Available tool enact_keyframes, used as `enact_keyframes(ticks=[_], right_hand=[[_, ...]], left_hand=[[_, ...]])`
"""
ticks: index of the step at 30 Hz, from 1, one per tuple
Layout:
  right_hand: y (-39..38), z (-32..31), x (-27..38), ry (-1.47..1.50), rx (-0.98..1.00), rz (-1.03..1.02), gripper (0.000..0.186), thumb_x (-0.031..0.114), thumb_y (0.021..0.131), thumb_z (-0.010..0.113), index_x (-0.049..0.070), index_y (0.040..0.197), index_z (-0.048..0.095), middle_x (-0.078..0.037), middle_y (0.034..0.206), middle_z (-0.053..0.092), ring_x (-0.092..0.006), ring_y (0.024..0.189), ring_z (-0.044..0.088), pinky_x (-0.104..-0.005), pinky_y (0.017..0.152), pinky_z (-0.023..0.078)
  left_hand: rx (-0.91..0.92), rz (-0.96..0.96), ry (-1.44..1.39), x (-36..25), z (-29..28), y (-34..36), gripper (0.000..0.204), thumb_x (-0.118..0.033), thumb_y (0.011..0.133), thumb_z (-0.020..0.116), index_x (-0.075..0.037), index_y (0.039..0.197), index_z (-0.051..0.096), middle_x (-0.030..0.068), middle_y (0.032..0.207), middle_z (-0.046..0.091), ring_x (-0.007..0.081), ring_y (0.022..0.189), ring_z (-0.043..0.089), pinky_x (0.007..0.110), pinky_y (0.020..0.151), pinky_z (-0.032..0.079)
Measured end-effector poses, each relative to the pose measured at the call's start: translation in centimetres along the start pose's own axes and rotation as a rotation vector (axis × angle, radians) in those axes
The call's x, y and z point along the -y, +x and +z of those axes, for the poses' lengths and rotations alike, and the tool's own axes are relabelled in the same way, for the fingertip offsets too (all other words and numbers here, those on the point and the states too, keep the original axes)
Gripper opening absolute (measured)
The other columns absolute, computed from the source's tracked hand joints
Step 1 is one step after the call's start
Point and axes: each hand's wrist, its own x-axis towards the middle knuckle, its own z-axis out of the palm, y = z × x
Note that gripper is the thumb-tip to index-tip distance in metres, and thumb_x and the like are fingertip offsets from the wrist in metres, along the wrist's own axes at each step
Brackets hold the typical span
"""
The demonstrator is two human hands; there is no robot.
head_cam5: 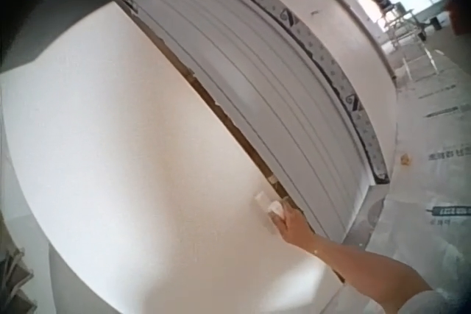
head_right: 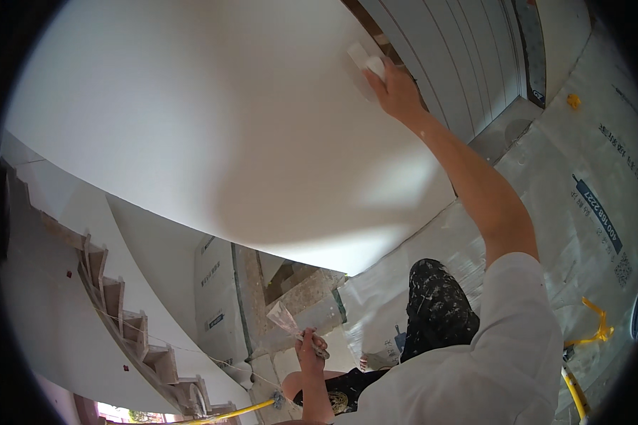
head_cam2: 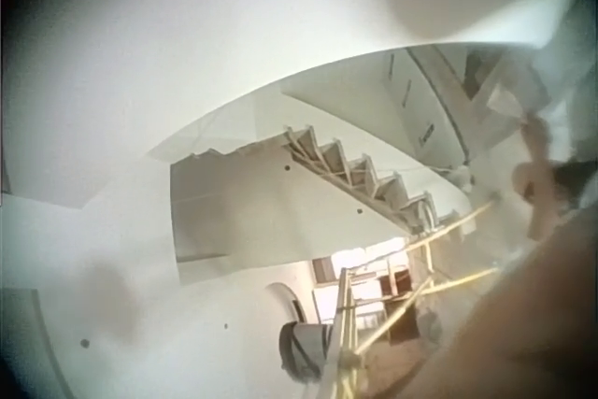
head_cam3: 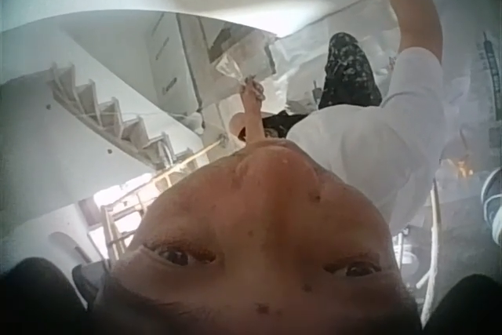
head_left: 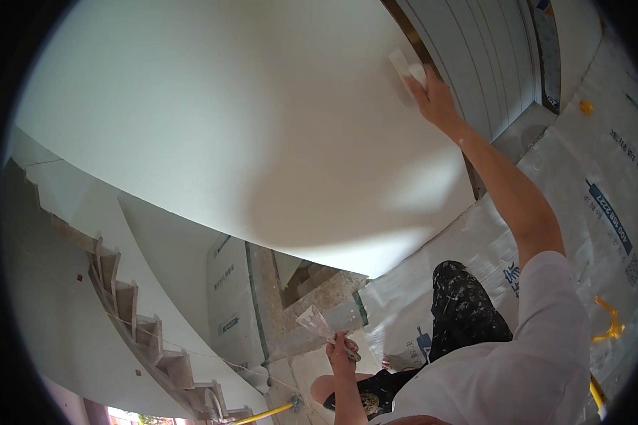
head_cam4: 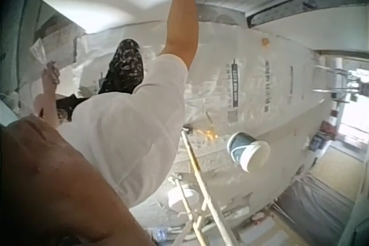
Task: Applying putty or plaster to a wall using a putty knife and then smoothing it with a brush.
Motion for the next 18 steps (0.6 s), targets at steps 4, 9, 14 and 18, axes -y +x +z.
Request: enact_keyframes(ticks=[4,9,14,18], right_hand=[[1.1,3.9,7.8,-0.091,0.084,0.051,0.04,0.041,0.093,0.057,0.004,0.109,0.056,-0.016,0.077,0.066,-0.0349,0.069,0.064,-0.0443,0.061,0.049],[-9.5,7.8,7.5,-0.153,0.334,-0.115,0.041,0.042,0.09,0.061,0.009,0.114,0.057,-0.015,0.082,0.067,-0.0338,0.071,0.065,-0.0439,0.063,0.051],[-10.5,3.8,-1.4,-0.406,0.125,-0.024,0.045,0.042,0.091,0.057,0.004,0.116,0.055,-0.015,0.074,0.066,-0.0344,0.064,0.065,-0.0438,0.054,0.052],[-7.0,8.2,5.7,-0.151,0.158,-0.065,0.04,0.04,0.094,0.054,0.005,0.112,0.053,-0.014,0.071,0.065,-0.0366,0.063,0.064,-0.0449,0.054,0.051]], left_hand=[[0.008,0.003,0.029,0.1,0.4,0.2,0.015,-0.016,0.095,0.058,-0.002,0.09,0.059,0.0018,0.056,0.049,0.0139,0.048,0.05,0.028,0.045,0.043],[-0.023,-0.038,0.062,0.7,0.6,0.9,0.015,-0.015,0.095,0.058,-0.001,0.09,0.059,0.0015,0.057,0.048,0.0132,0.049,0.05,0.028,0.044,0.043],[-0.025,0.03,0.017,0.0,-0.5,0.3,0.012,-0.014,0.091,0.063,-0.003,0.091,0.058,0.0026,0.058,0.052,0.013,0.047,0.052,0.028,0.044,0.043],[-0.1,0.008,-0.018,0.3,-0.8,0.5,0.013,-0.015,0.092,0.063,-0.003,0.091,0.058,0.0024,0.058,0.052,0.0127,0.047,0.052,0.028,0.044,0.043]])
